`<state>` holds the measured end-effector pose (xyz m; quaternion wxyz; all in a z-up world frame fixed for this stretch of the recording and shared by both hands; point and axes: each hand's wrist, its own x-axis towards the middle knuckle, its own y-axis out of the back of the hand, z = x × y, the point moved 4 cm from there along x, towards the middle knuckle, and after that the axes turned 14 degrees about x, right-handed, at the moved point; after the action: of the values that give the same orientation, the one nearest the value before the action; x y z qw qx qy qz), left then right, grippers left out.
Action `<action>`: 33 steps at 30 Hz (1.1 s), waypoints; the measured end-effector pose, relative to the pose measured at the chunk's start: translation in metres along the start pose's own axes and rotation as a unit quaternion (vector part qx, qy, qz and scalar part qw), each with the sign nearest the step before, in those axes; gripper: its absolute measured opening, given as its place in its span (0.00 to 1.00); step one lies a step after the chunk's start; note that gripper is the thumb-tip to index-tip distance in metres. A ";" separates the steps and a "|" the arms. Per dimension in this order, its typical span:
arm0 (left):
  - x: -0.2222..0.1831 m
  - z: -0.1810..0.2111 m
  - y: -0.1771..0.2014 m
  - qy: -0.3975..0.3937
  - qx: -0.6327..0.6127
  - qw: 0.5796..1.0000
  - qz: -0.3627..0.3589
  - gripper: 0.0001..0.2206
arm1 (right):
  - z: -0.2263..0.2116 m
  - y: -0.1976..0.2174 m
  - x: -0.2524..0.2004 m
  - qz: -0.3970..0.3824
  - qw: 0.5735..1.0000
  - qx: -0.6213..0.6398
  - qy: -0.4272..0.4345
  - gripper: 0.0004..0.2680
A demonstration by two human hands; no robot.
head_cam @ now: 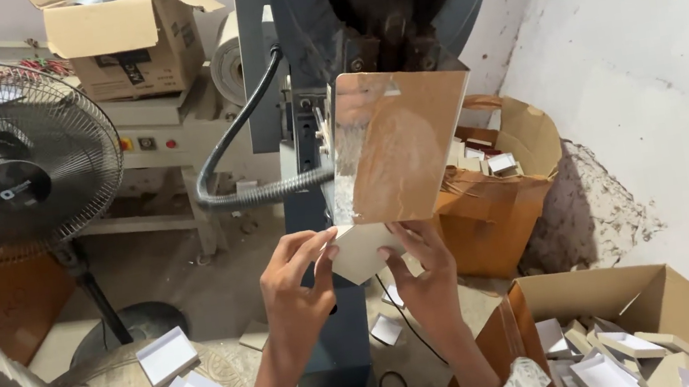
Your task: Assemble small white paper boxes using a machine and hand manipulation.
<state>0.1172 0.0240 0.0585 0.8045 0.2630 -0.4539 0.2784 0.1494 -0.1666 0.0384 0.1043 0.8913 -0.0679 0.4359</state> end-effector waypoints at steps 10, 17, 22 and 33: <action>-0.006 0.004 0.014 0.054 0.014 0.996 -0.070 0.19 | -0.014 0.014 -0.003 0.004 0.993 0.093 -0.075 0.14; -0.033 -0.005 0.036 0.131 -0.258 0.901 -0.322 0.54 | -0.087 0.022 -0.054 -0.070 0.977 -0.075 0.185 0.12; -0.047 0.002 0.052 0.122 -0.279 0.886 -0.349 0.56 | -0.100 0.023 -0.082 -0.113 0.970 -0.043 0.210 0.12; -0.076 0.023 0.074 0.031 -0.358 0.875 -0.324 0.54 | -0.067 0.067 -0.098 -0.253 0.930 0.254 -0.080 0.38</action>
<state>0.0197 0.0451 0.0144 0.9025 0.0802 -0.3868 -0.1718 0.0242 -0.2122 0.0099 -0.0245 0.9078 0.2642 0.3249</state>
